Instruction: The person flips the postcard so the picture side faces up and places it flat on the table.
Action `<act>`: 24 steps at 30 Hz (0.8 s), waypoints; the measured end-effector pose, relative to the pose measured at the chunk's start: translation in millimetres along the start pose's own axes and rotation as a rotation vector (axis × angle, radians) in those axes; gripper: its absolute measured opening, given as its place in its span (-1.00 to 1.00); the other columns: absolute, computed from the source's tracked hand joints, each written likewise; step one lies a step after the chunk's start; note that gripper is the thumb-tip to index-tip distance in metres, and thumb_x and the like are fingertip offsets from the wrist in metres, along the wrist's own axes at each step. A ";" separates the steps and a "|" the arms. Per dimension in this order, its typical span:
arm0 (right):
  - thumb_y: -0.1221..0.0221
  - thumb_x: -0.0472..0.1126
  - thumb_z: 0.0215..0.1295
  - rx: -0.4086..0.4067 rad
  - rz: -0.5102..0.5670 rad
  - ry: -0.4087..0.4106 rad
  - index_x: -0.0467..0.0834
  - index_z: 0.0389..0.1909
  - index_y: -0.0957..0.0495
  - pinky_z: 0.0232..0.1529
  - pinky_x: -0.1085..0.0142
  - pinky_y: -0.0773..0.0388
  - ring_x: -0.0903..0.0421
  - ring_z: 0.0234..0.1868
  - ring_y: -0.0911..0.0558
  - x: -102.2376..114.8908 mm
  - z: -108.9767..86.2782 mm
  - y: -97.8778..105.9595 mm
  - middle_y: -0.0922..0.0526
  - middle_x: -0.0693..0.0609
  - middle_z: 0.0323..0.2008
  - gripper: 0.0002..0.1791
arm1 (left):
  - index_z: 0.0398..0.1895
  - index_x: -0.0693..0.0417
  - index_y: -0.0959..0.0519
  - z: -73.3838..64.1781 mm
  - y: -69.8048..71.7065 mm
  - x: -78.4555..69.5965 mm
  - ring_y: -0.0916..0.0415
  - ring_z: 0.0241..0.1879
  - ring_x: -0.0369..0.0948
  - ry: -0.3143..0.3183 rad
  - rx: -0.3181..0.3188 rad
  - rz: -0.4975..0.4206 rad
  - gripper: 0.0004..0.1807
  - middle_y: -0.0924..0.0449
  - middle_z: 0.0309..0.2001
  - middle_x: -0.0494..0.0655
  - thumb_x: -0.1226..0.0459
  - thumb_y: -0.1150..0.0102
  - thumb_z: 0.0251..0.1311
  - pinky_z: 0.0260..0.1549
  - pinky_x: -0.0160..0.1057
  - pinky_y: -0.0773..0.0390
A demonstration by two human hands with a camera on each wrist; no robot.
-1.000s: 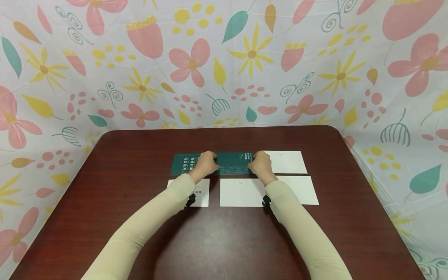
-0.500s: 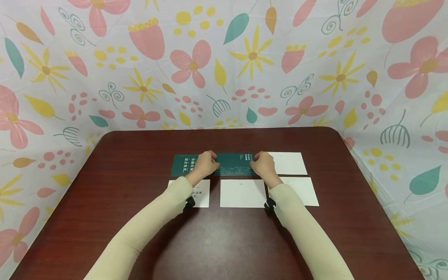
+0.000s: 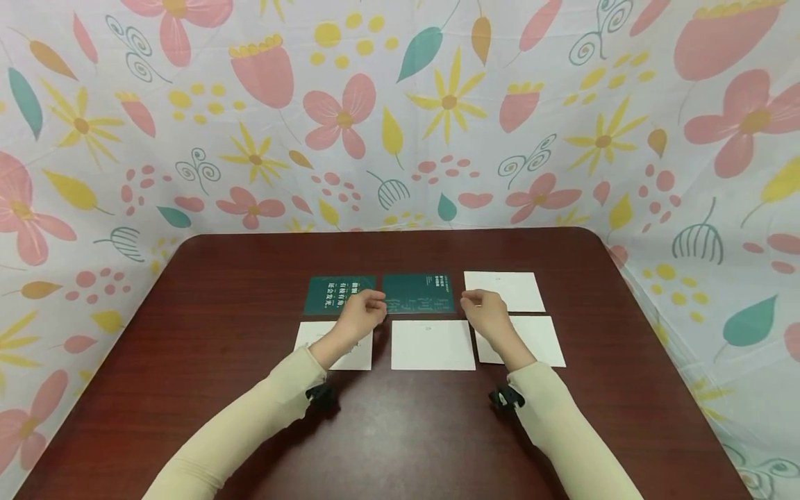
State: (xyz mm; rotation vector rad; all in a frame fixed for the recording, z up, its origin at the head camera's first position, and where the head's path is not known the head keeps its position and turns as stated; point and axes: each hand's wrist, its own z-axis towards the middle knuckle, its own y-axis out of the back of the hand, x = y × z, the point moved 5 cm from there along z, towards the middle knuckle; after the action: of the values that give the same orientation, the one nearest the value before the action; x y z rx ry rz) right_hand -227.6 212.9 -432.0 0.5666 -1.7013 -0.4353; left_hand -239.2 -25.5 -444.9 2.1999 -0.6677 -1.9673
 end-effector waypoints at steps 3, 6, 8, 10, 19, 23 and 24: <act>0.11 -0.22 0.48 0.021 0.005 -0.010 -0.49 0.26 -0.29 0.02 -0.05 -0.51 -0.28 0.07 -0.54 -4.0 -11.7 -2.2 -0.45 -0.45 0.12 -0.51 | 0.24 0.38 -0.35 -10.7 -6.4 3.3 -0.48 0.03 0.04 0.020 0.024 -0.061 -0.57 -0.48 0.01 0.20 0.45 -0.01 0.30 -0.03 -0.14 -0.55; 0.10 -0.22 0.48 0.043 -0.012 -0.017 -0.49 0.27 -0.28 0.00 -0.07 -0.51 -0.28 0.04 -0.55 -5.8 -23.1 -5.9 -0.46 -0.44 0.12 -0.51 | 0.28 0.39 -0.30 -20.7 -11.4 6.1 -0.41 0.11 0.08 0.031 0.040 -0.098 -0.53 -0.42 0.10 0.25 0.47 0.00 0.30 0.06 -0.08 -0.50; 0.09 -0.22 0.47 0.055 -0.031 -0.014 -0.50 0.26 -0.29 -0.01 -0.08 -0.52 -0.30 0.06 -0.53 -5.3 -30.0 -8.5 -0.46 -0.45 0.11 -0.51 | 0.30 0.39 -0.28 -26.4 -14.0 8.0 -0.38 0.14 0.10 0.037 0.045 -0.109 -0.51 -0.40 0.13 0.27 0.48 0.00 0.30 0.09 -0.05 -0.47; 0.07 -0.23 0.47 0.060 -0.052 -0.005 -0.51 0.25 -0.29 -0.01 -0.08 -0.52 -0.33 0.10 -0.50 -3.8 -35.9 -10.3 -0.45 -0.46 0.11 -0.51 | 0.31 0.39 -0.26 -31.2 -16.3 10.0 -0.35 0.17 0.12 0.041 0.048 -0.113 -0.49 -0.37 0.16 0.27 0.48 0.00 0.29 0.11 -0.02 -0.45; 0.04 -0.26 0.43 0.069 -0.104 0.035 -0.57 0.22 -0.27 0.00 -0.09 -0.52 -0.38 0.15 -0.44 0.9 -47.2 -10.7 -0.39 -0.49 0.16 -0.50 | 0.33 0.42 -0.23 -42.9 -23.6 12.7 -0.28 0.24 0.17 0.012 0.045 -0.130 -0.43 -0.30 0.24 0.33 0.50 0.01 0.21 0.17 0.03 -0.39; 0.04 -0.25 0.42 0.089 -0.110 0.010 -0.60 0.22 -0.25 -0.01 -0.08 -0.54 -0.38 0.15 -0.44 -2.1 -48.5 -11.7 -0.37 -0.51 0.18 -0.48 | 0.33 0.43 -0.22 -45.7 -26.3 11.9 -0.28 0.24 0.18 0.005 0.058 -0.133 -0.41 -0.29 0.24 0.33 0.50 0.01 0.19 0.16 0.02 -0.40; 0.04 -0.25 0.42 0.091 -0.112 0.003 -0.60 0.22 -0.25 -0.02 -0.08 -0.54 -0.38 0.15 -0.44 -2.9 -49.0 -12.0 -0.37 -0.51 0.17 -0.47 | 0.33 0.43 -0.22 -46.2 -26.8 11.8 -0.28 0.24 0.18 0.005 0.061 -0.133 -0.41 -0.29 0.24 0.33 0.50 0.01 0.19 0.16 0.02 -0.40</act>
State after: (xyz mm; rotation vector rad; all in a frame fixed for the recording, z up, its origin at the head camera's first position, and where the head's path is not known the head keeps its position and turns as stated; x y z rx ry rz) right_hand -177.6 205.8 -431.4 0.7311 -1.6978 -0.4380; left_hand -187.3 -15.5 -458.6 2.3406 -0.6030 -2.0281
